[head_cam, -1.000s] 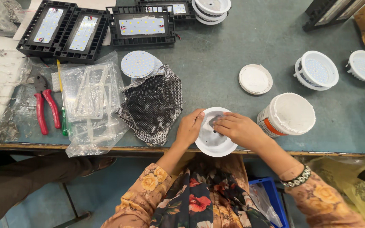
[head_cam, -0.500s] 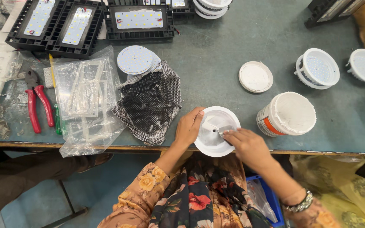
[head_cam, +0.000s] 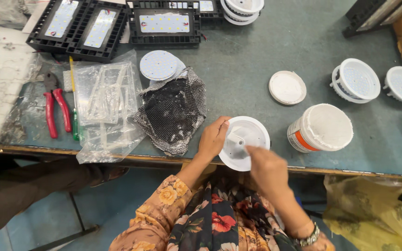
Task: The person scoops a white paste from a container and spreads it onto the interior surfaces of white circular light fixture housings. The person handles each housing one at a time, applies the paste with a small tool, and places the treated items into a stack on the table.
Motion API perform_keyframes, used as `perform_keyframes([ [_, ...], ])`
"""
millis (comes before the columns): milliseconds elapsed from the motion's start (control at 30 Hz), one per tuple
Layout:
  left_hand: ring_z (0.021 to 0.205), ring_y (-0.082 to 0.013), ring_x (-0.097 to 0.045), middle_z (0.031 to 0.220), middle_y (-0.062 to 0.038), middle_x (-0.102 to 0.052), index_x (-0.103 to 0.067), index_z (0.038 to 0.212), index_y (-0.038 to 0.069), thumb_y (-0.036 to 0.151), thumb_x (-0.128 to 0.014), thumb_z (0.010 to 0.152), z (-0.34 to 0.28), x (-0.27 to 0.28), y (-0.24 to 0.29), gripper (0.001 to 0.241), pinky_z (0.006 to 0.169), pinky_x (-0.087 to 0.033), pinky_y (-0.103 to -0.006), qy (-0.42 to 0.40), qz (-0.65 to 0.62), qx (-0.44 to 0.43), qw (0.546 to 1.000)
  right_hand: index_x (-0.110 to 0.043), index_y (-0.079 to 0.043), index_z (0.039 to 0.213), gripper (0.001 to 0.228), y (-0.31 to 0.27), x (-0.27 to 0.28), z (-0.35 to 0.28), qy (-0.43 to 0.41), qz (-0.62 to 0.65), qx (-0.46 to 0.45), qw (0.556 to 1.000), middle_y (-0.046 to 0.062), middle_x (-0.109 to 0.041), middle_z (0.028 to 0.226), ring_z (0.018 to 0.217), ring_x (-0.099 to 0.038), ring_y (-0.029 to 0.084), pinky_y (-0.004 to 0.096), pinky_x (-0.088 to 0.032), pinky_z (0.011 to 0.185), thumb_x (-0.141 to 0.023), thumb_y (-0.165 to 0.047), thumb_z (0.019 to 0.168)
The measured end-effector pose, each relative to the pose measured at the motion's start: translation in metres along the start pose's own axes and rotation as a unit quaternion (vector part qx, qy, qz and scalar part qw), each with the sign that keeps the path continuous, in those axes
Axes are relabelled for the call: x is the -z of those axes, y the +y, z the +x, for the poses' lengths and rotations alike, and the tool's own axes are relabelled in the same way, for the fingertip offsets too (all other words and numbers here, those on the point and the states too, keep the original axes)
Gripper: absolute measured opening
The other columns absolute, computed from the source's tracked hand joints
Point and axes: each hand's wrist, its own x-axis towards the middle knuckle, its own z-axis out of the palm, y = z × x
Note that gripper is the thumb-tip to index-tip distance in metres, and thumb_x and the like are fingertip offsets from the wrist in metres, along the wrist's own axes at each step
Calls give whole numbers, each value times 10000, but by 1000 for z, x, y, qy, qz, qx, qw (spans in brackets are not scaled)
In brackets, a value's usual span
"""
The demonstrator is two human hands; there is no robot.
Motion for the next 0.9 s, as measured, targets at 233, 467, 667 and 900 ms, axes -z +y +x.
perform_keyframes([
  [233, 710, -321, -713, 786, -185, -720, -711, 1152, 98, 263, -466, 983, -1, 4, 9, 340, 662, -513, -403, -9, -45, 17, 999, -757, -83, 1063, 203, 4, -27, 46, -55, -90, -56, 993, 108, -747, 881, 703, -701, 340, 433, -560, 626, -640, -96, 899],
  [467, 856, -330, -730, 944, -186, -746, -707, 1158, 96, 273, -421, 1011, 0, 4, 5, 367, 778, -540, -397, -10, -37, -10, 999, -717, -66, 1092, 306, -17, -46, 36, -88, -46, -8, 995, 108, -746, 963, 801, -721, 318, 423, -578, 692, -624, -34, 801],
  [667, 924, -355, -726, 1014, -198, -742, -692, 1172, 77, 230, -454, 1003, 2, -5, -24, 329, 820, -544, -416, -2, -41, -18, 999, -677, -24, 1116, 457, -6, -39, 12, -128, -29, 149, 980, 126, -720, 1124, 1015, -706, 301, 392, -558, 922, -642, -12, 661],
  [900, 994, -383, -694, 1114, -206, -720, -668, 1233, 45, 256, -485, 1074, 9, -25, -48, 322, 873, -545, -444, 13, 2, -67, 998, -595, -133, 1324, 722, 101, -46, -16, -286, -10, 287, 914, 52, -615, 1385, 1269, -554, 255, 462, -391, 1108, -698, -150, 609],
])
